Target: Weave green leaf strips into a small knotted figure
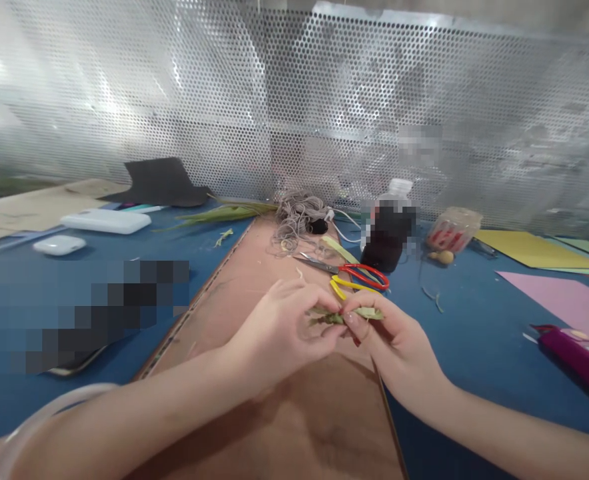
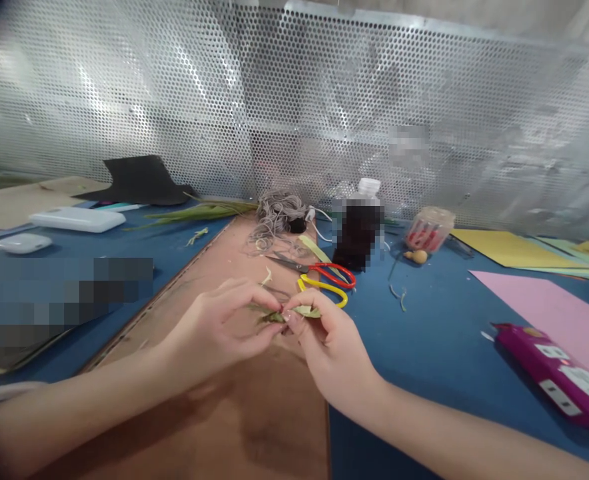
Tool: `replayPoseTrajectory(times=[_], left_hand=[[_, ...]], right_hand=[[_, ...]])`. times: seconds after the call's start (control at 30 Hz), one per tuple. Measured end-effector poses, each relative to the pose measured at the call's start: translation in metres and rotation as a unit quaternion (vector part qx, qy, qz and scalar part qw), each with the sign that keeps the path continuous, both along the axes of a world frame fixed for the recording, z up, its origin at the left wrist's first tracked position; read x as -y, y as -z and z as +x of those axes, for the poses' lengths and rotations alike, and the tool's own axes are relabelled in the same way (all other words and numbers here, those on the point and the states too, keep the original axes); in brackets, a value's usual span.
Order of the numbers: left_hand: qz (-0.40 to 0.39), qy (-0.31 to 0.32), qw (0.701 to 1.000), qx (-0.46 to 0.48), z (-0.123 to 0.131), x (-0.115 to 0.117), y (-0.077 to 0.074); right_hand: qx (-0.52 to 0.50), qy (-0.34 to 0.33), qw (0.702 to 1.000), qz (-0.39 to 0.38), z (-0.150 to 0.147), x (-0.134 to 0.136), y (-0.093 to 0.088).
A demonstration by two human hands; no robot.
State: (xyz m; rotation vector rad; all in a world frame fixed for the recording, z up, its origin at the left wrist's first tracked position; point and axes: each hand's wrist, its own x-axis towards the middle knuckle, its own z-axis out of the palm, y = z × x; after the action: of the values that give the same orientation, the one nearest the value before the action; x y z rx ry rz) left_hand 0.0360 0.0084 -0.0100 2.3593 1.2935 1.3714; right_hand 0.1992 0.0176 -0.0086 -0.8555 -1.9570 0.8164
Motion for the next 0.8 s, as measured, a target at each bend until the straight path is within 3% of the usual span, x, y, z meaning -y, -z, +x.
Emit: replayPoseTrajectory(times=[0.17, 0.53, 0.8], left_hand=[[0.043, -0.004, 0.999, -0.016, -0.0017, -0.0002, -0.0012], [0.051, -0.014, 0.998, -0.023, -0.0027, 0.0016, 0.0018], [0.066, 0.006, 0.997, -0.042, -0.0034, 0.0002, 0.0008]], right_hand=[[-0.013, -0.017, 1.0, 0.014, 0.0008, -0.0033, 0.0016], [-0.021, -0.082, 0.996, 0.027, 0.0052, -0.006, -0.0002], [0.001, -0.083, 0.996, 0.018, 0.0058, -0.0045, -0.0023]])
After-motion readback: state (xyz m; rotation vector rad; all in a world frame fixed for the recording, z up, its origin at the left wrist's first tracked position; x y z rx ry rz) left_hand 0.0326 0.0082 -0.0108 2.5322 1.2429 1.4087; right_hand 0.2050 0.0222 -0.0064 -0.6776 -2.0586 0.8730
